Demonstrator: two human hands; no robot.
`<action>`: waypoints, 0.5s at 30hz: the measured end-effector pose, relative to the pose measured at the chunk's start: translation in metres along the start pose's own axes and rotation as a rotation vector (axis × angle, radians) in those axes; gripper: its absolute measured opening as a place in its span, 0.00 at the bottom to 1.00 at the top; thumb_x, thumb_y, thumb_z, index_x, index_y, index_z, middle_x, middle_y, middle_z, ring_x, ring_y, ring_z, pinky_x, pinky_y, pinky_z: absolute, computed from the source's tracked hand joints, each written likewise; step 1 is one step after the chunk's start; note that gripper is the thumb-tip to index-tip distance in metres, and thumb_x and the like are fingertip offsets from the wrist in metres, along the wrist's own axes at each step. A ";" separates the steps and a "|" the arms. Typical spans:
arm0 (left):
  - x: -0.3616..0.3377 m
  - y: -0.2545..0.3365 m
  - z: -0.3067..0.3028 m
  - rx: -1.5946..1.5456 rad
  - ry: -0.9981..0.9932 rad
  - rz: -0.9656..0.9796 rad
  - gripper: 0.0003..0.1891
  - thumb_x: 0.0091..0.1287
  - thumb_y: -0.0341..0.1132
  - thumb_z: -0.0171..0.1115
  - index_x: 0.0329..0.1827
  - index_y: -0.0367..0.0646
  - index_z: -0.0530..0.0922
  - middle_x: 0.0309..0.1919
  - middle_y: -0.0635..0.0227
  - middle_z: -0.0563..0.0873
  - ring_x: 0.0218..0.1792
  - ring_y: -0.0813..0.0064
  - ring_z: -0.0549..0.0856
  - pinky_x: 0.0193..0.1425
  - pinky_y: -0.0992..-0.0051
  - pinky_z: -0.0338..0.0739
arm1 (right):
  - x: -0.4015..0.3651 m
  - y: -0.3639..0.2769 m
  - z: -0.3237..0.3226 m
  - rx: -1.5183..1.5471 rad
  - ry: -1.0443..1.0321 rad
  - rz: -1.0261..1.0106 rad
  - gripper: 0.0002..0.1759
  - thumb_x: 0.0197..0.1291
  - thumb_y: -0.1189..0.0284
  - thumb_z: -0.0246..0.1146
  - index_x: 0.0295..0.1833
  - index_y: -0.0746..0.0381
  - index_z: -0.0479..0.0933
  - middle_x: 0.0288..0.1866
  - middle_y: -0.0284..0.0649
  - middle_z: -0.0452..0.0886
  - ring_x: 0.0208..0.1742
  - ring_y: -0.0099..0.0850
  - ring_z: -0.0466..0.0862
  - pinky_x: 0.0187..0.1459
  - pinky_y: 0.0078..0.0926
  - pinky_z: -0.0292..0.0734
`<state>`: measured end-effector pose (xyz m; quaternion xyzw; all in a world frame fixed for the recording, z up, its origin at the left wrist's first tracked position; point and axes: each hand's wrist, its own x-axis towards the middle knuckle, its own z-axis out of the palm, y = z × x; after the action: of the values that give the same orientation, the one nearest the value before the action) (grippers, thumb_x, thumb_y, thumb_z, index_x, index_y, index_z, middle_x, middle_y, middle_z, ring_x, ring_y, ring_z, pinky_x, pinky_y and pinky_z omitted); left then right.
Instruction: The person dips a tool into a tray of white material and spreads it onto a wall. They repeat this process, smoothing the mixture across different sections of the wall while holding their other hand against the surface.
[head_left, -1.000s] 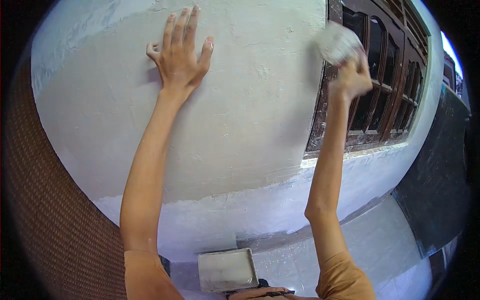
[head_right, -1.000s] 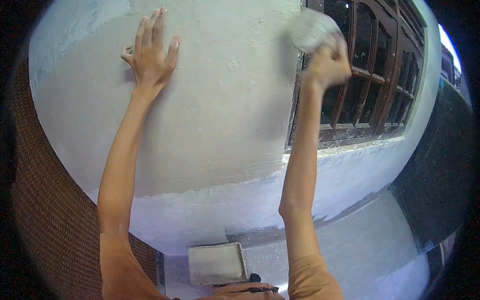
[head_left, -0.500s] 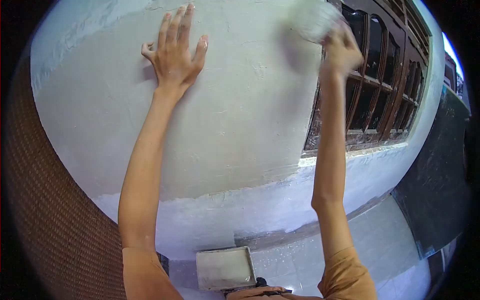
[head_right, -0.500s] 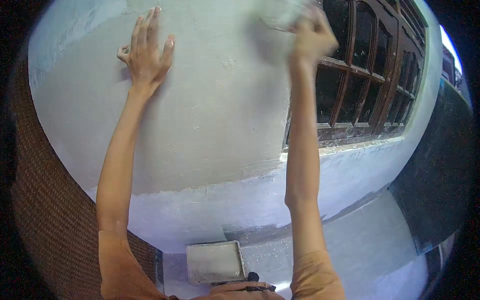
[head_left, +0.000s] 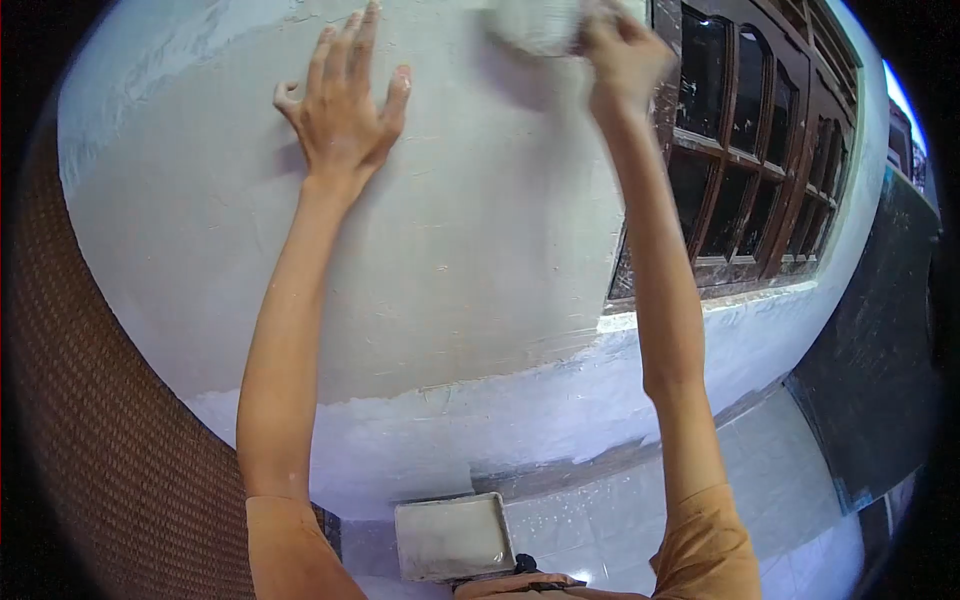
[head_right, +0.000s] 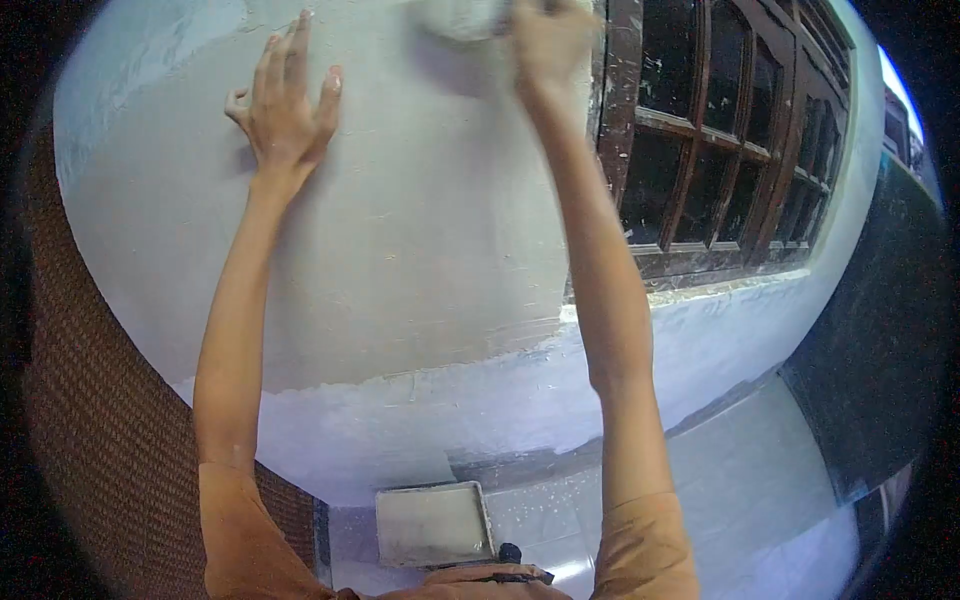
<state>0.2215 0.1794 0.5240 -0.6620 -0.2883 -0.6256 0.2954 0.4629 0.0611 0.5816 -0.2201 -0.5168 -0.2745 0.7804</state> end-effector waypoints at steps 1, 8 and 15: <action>0.000 -0.001 0.002 -0.008 -0.002 0.004 0.40 0.64 0.53 0.51 0.80 0.57 0.52 0.75 0.64 0.63 0.75 0.60 0.61 0.70 0.35 0.47 | -0.018 -0.025 0.031 0.094 -0.108 0.180 0.15 0.64 0.72 0.65 0.53 0.71 0.82 0.35 0.38 0.86 0.32 0.21 0.79 0.32 0.21 0.75; 0.000 0.000 -0.004 -0.007 -0.023 0.020 0.40 0.64 0.52 0.51 0.80 0.57 0.51 0.75 0.65 0.63 0.75 0.59 0.61 0.70 0.34 0.47 | 0.013 -0.012 -0.073 -0.039 0.345 0.079 0.11 0.62 0.83 0.62 0.50 0.72 0.81 0.39 0.44 0.86 0.33 0.27 0.85 0.32 0.21 0.82; 0.002 -0.007 0.003 -0.057 0.215 0.149 0.35 0.67 0.53 0.51 0.79 0.65 0.56 0.70 0.73 0.72 0.72 0.70 0.68 0.64 0.47 0.52 | -0.023 -0.004 -0.020 0.037 -0.031 0.057 0.18 0.60 0.75 0.70 0.56 0.68 0.81 0.42 0.40 0.87 0.34 0.24 0.82 0.39 0.22 0.79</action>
<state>0.2185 0.1866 0.5260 -0.6188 -0.1874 -0.6771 0.3513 0.4666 0.0497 0.5535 -0.2245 -0.5275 -0.2391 0.7837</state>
